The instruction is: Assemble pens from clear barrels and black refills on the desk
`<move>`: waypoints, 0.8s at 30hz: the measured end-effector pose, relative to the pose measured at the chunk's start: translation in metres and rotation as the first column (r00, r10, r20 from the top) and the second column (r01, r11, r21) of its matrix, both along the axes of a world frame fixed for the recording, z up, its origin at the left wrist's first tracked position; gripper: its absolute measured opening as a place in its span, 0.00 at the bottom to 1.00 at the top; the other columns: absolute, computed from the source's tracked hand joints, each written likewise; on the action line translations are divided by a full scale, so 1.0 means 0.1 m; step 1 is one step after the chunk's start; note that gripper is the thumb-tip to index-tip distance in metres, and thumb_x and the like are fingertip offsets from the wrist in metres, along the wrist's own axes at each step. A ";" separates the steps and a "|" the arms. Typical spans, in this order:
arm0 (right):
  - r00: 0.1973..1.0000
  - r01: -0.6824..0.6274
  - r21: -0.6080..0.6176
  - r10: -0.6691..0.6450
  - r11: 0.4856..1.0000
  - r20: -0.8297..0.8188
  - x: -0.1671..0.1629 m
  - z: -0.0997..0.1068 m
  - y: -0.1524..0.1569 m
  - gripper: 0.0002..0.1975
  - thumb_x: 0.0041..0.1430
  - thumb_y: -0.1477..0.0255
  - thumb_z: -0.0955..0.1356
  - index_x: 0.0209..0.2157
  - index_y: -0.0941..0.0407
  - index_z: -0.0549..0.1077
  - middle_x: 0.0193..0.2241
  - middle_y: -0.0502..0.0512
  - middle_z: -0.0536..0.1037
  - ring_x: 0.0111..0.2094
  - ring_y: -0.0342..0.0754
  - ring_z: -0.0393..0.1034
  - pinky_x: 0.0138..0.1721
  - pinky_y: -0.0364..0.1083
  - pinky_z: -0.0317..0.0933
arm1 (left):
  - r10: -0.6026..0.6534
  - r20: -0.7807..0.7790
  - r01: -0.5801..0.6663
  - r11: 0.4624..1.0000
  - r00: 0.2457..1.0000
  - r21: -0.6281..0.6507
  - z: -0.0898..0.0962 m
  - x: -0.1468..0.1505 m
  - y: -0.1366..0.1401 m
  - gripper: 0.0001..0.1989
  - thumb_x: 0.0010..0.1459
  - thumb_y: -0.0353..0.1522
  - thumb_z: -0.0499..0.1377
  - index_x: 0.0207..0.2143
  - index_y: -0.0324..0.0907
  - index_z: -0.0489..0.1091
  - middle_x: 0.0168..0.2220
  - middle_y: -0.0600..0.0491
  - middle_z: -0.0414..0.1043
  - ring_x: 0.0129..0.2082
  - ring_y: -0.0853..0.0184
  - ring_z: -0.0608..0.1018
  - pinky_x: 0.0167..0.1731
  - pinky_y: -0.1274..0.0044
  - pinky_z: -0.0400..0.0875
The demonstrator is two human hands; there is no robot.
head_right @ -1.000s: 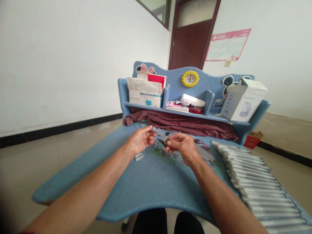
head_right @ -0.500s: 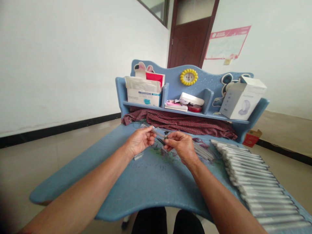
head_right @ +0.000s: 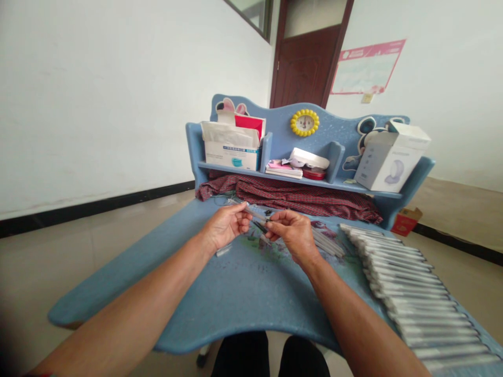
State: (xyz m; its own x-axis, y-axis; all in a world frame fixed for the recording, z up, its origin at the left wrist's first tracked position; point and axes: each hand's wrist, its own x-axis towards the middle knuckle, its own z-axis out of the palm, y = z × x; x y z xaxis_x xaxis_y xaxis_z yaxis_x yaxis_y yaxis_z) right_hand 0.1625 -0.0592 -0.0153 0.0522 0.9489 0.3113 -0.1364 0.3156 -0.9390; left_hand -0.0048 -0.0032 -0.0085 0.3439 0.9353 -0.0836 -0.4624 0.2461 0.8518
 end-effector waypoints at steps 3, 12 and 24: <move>1.000 0.007 -0.003 -0.007 1.000 0.001 0.00 0.00 0.00 0.12 0.37 0.70 0.75 0.25 0.58 0.71 0.15 0.50 0.75 0.16 0.44 0.69 0.19 0.42 0.64 | -0.001 0.000 0.001 1.000 1.000 0.005 0.00 0.00 -0.01 0.09 0.56 0.30 0.56 0.24 0.35 0.67 0.19 0.50 0.71 0.13 0.73 0.70 0.14 0.81 0.66; 0.999 0.017 0.019 -0.018 1.000 0.047 0.00 -0.03 0.01 0.11 0.39 0.70 0.74 0.26 0.59 0.72 0.16 0.50 0.75 0.16 0.43 0.69 0.19 0.41 0.64 | -0.015 -0.018 0.015 1.000 1.000 0.004 0.01 0.02 -0.02 0.10 0.57 0.30 0.55 0.24 0.34 0.67 0.19 0.50 0.71 0.14 0.74 0.70 0.14 0.81 0.67; 0.979 0.114 0.099 -0.128 0.989 0.156 -0.04 -0.03 -0.01 0.09 0.43 0.70 0.72 0.26 0.59 0.72 0.14 0.49 0.74 0.16 0.42 0.68 0.20 0.41 0.63 | -0.010 -0.025 0.010 1.000 1.000 -0.015 0.03 0.03 -0.05 0.10 0.57 0.29 0.54 0.24 0.34 0.67 0.19 0.51 0.71 0.14 0.74 0.70 0.14 0.82 0.67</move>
